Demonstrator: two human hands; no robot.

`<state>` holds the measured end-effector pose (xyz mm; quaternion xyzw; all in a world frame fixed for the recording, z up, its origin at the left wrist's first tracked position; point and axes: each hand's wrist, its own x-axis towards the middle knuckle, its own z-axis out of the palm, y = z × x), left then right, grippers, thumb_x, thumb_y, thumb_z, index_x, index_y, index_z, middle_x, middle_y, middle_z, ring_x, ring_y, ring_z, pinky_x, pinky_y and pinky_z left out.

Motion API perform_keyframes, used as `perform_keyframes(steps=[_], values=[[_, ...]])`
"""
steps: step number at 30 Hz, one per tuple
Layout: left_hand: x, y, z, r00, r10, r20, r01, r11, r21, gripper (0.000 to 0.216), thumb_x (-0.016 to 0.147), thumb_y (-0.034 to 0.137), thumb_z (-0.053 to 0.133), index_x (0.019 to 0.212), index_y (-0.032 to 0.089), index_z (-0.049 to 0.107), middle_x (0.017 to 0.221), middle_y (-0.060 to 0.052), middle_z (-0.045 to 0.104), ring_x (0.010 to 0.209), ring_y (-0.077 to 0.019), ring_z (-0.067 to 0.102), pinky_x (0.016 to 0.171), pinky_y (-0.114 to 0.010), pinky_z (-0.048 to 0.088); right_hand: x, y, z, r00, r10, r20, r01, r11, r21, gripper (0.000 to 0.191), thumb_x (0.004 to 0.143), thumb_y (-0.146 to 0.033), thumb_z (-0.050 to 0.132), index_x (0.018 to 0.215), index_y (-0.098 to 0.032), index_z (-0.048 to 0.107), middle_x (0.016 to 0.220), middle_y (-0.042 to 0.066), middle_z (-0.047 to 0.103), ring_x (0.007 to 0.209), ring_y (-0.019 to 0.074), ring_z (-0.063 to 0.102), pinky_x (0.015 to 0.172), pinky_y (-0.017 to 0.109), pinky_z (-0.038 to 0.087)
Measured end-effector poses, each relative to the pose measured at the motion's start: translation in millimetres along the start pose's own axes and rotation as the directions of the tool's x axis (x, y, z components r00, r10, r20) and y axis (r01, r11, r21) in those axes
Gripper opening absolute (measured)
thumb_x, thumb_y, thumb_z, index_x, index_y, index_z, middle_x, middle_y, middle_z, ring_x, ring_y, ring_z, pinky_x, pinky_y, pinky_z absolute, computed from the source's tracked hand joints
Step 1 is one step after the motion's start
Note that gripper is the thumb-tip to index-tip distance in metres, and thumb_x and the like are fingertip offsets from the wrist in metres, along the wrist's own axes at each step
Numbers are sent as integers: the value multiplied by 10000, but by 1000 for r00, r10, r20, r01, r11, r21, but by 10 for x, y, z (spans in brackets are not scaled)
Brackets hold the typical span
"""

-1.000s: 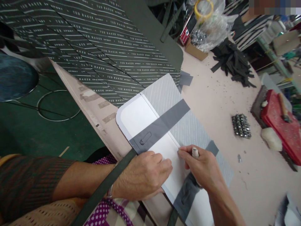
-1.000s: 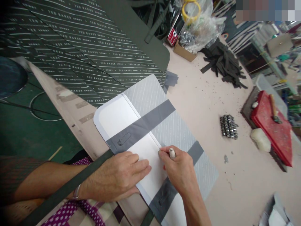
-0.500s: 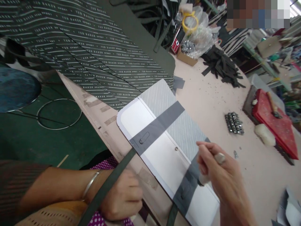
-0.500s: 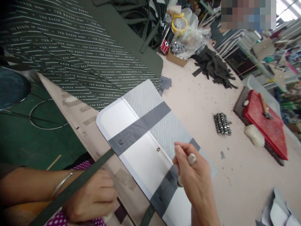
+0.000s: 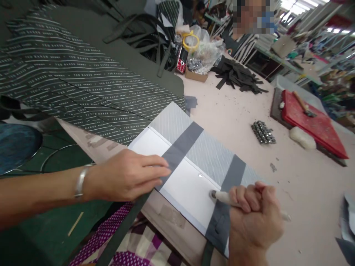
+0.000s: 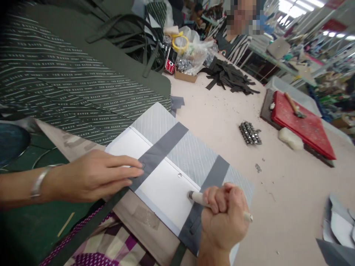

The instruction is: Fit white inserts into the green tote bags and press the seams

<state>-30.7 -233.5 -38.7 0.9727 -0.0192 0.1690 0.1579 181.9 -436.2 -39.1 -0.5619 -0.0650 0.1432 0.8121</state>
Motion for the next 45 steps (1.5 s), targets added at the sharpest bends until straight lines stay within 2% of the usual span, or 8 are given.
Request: perform_keyframes(steps=[4, 9, 18, 25, 31, 37, 42, 45], values=[[606, 107, 418, 973, 187, 138, -191, 981, 17, 323, 967, 306, 457, 1242, 182, 574, 1335, -70, 596, 803, -135, 682, 563, -246, 499, 146, 31, -22, 992, 110, -55, -99, 979, 177, 232, 864, -366, 588, 704, -202, 553, 400, -127, 266, 333, 52, 177, 381, 199, 283], [827, 59, 687, 937, 267, 226, -278, 960, 21, 278, 964, 301, 465, 1179, 184, 597, 1305, -58, 608, 663, -107, 645, 444, -279, 395, 258, 92, -110, 986, 148, -74, -123, 954, 272, 231, 875, -336, 576, 696, -191, 552, 414, -120, 272, 342, 50, 166, 393, 194, 280], [798, 9, 737, 940, 268, 209, -273, 962, -7, 237, 961, 222, 463, 1140, 159, 605, 1125, -54, 654, 646, -112, 619, 464, -288, 410, 351, 216, -34, 980, 182, -84, -142, 927, 348, 239, 880, -324, 576, 690, -179, 568, 404, -115, 301, 332, 42, 209, 395, 176, 288], [769, -8, 772, 946, 281, 163, -283, 959, -8, 249, 916, 157, 481, 1130, 148, 608, 1087, -66, 658, 626, -112, 587, 439, -290, 365, 423, 381, -108, 989, 147, 32, -150, 945, 290, 212, 823, -295, 635, 674, -174, 545, 415, -120, 297, 338, 34, 230, 413, 144, 333], [738, 3, 765, 952, 258, 163, -258, 966, -20, 243, 918, 133, 452, 1090, 154, 622, 1094, -61, 652, 588, -119, 543, 421, -329, 339, 404, 383, -64, 989, 144, 27, -146, 953, 265, 189, 824, -260, 599, 670, -172, 533, 414, -124, 238, 336, 34, 199, 415, 142, 335], [752, -14, 771, 948, 236, 213, -226, 972, -70, 247, 914, 135, 459, 1089, 179, 626, 1170, -56, 656, 636, -125, 573, 430, -334, 313, 402, 386, -10, 987, 155, -48, -137, 954, 268, 208, 809, -215, 580, 622, -164, 504, 416, -117, 232, 354, 29, 165, 407, 145, 302], [774, -44, 765, 937, 244, 251, -219, 968, -123, 247, 919, 151, 457, 1081, 184, 641, 1219, -46, 647, 658, -127, 589, 431, -339, 314, 284, 327, 172, 995, 58, -78, -43, 984, 175, 286, 899, -295, 495, 637, -186, 533, 419, -107, 221, 363, 56, 117, 379, 182, 266], [781, -49, 764, 938, 242, 248, -216, 968, -129, 251, 911, 148, 471, 1081, 173, 653, 1224, -39, 648, 632, -119, 592, 408, -343, 303, 139, 270, 311, 999, -45, 13, 43, 996, 72, 344, 971, -370, 428, 696, -220, 569, 429, -102, 201, 352, 75, 121, 378, 212, 268]])
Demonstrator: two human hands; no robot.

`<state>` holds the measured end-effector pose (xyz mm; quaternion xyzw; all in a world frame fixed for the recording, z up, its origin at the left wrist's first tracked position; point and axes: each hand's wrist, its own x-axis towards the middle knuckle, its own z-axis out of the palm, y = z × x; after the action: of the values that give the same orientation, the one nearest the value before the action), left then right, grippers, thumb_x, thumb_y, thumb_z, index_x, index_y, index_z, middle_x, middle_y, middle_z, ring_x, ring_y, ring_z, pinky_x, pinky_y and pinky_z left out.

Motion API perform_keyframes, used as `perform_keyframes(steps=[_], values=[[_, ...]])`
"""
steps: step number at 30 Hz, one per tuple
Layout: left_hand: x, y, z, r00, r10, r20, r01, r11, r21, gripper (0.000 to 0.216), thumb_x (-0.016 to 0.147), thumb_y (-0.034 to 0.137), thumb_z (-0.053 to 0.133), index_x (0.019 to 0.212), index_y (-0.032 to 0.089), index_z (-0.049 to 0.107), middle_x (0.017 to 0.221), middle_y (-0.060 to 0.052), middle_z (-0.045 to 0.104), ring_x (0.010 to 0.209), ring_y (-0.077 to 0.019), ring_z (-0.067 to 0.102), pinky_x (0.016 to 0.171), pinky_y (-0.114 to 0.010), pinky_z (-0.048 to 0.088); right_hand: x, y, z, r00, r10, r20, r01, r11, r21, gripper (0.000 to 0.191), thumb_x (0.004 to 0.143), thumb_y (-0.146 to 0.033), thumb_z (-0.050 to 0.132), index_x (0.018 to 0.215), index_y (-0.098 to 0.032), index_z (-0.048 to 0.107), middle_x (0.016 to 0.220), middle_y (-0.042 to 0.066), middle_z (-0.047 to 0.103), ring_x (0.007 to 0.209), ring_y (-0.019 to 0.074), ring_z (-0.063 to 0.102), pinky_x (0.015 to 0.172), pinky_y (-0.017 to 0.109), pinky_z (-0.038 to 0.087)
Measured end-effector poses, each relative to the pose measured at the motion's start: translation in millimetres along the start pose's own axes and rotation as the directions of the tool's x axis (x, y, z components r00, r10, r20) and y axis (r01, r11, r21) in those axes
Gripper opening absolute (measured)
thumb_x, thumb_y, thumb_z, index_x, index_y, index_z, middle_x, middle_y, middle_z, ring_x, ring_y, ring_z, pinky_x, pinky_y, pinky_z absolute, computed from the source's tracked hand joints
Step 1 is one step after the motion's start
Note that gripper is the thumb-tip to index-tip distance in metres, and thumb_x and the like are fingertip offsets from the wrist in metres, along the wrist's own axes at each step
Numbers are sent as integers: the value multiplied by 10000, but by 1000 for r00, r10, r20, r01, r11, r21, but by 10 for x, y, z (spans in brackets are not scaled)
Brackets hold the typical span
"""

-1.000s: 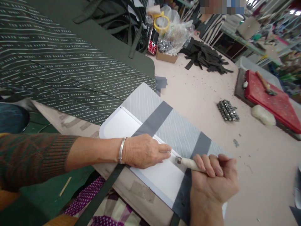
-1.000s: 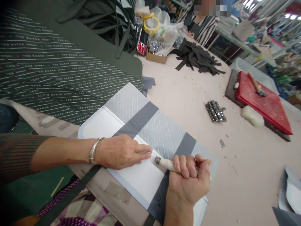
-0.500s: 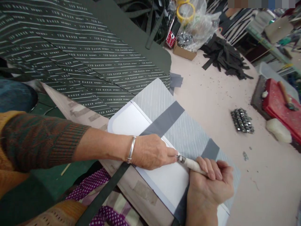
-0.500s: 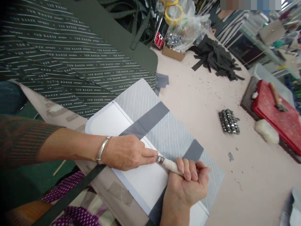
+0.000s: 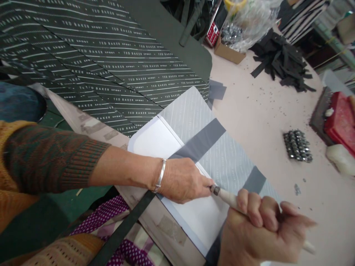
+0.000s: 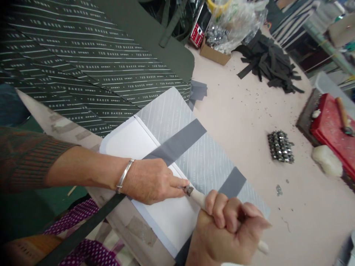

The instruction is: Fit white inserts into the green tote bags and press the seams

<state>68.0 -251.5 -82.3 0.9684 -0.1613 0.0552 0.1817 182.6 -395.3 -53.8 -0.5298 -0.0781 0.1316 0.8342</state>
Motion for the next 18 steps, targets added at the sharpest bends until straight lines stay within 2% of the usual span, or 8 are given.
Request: perform_keyframes(steps=[4, 11, 14, 18], values=[[-8, 7, 15, 1000, -5, -25, 5, 1000, 15, 255, 891, 151, 511, 1089, 191, 665, 1298, 2, 623, 686, -112, 634, 404, -334, 316, -71, -32, 28, 982, -78, 170, 93, 992, -86, 267, 952, -383, 492, 742, -248, 586, 444, -106, 225, 347, 76, 176, 399, 219, 302], [-25, 28, 46, 999, -9, -47, 12, 999, 49, 266, 884, 185, 541, 1119, 212, 664, 1334, 32, 609, 740, -114, 660, 414, -332, 306, 92, -13, -171, 989, -78, 123, 79, 997, -7, 317, 939, -399, 454, 702, -222, 567, 416, -113, 217, 308, 76, 163, 347, 218, 298], [-23, 33, 37, 999, -16, -49, 19, 998, 58, 246, 885, 183, 542, 1093, 216, 670, 1331, 20, 612, 726, -115, 657, 406, -329, 280, 53, -1, -157, 987, -82, 138, 84, 996, -11, 303, 940, -393, 463, 711, -222, 563, 416, -114, 222, 313, 73, 163, 352, 215, 301], [-20, 26, 29, 999, -10, -47, 13, 998, 66, 256, 897, 194, 530, 1114, 217, 662, 1341, -8, 603, 671, -110, 632, 402, -330, 274, -11, 9, -84, 967, -150, 206, 169, 983, -77, 279, 944, -399, 507, 750, -215, 586, 423, -115, 245, 321, 66, 174, 362, 216, 294]])
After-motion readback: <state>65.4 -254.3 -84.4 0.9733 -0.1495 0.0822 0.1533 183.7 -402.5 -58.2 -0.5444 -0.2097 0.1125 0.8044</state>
